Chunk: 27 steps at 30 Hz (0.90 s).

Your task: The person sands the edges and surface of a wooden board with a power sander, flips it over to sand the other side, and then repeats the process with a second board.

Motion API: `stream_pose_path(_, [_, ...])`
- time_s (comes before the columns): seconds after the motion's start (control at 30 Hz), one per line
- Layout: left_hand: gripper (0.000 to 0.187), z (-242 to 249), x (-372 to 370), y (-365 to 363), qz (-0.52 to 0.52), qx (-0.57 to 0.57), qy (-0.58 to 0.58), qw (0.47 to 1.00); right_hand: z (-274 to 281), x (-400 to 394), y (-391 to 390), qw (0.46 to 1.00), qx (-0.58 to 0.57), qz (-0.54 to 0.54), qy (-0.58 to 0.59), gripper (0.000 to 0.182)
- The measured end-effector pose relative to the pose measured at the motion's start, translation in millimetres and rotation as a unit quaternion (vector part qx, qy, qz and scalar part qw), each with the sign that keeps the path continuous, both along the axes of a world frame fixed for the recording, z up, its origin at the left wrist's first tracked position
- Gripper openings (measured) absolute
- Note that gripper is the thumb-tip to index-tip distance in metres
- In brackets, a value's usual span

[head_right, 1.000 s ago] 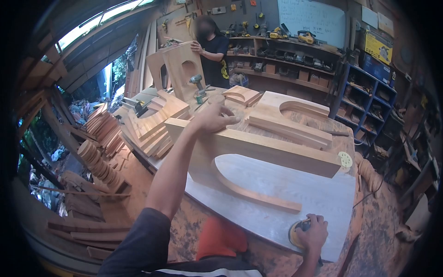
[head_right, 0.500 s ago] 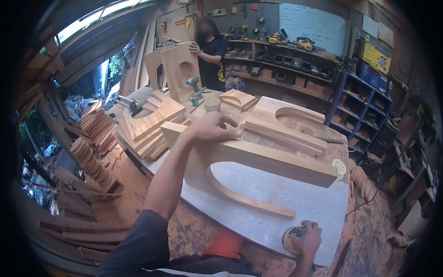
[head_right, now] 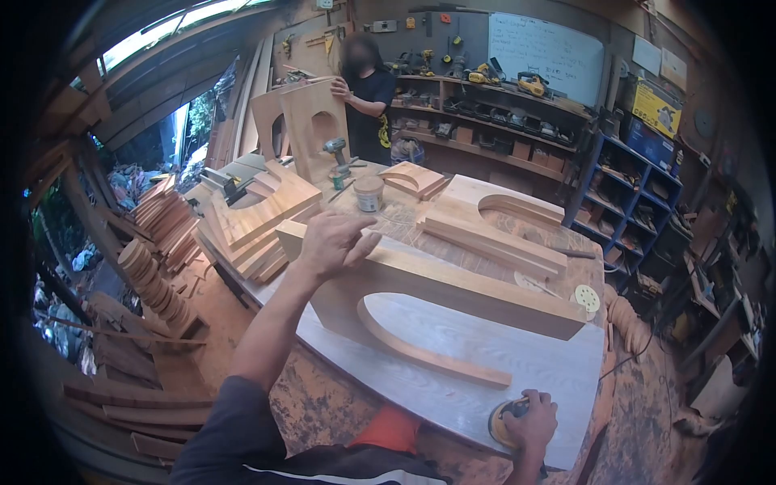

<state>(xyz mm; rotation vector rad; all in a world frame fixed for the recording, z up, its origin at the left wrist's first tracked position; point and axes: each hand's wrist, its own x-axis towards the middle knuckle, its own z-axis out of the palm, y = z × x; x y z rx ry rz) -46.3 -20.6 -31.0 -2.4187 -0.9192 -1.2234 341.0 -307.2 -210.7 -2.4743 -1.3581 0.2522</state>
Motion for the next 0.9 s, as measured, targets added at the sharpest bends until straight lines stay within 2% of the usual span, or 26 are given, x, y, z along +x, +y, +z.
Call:
stream_pose_path(0.07, [0.033,-9,-24,7,0.006,0.018,-0.007,1.0,-2,0,-1,1.0,0.003,0.0,-0.002,0.058])
stream_pose_path(0.13, [0.029,-14,-41,12,0.063,0.048,-0.002,0.997,-1,0,-1,1.0,0.004,0.002,-0.007,0.058])
stream_pose_path(0.27, [0.032,-27,-43,18,0.072,0.042,-0.017,0.996,0,-1,-1,1.0,0.009,0.005,-0.009,0.058])
stream_pose_path(0.33, [0.029,-31,-37,23,0.052,0.131,-0.084,0.986,-2,0,-2,1.0,0.016,0.007,-0.01,0.058])
stream_pose_path(0.9, [0.035,-37,-34,16,0.078,0.133,-0.094,0.984,-2,0,-3,1.0,0.013,0.008,-0.006,0.06])
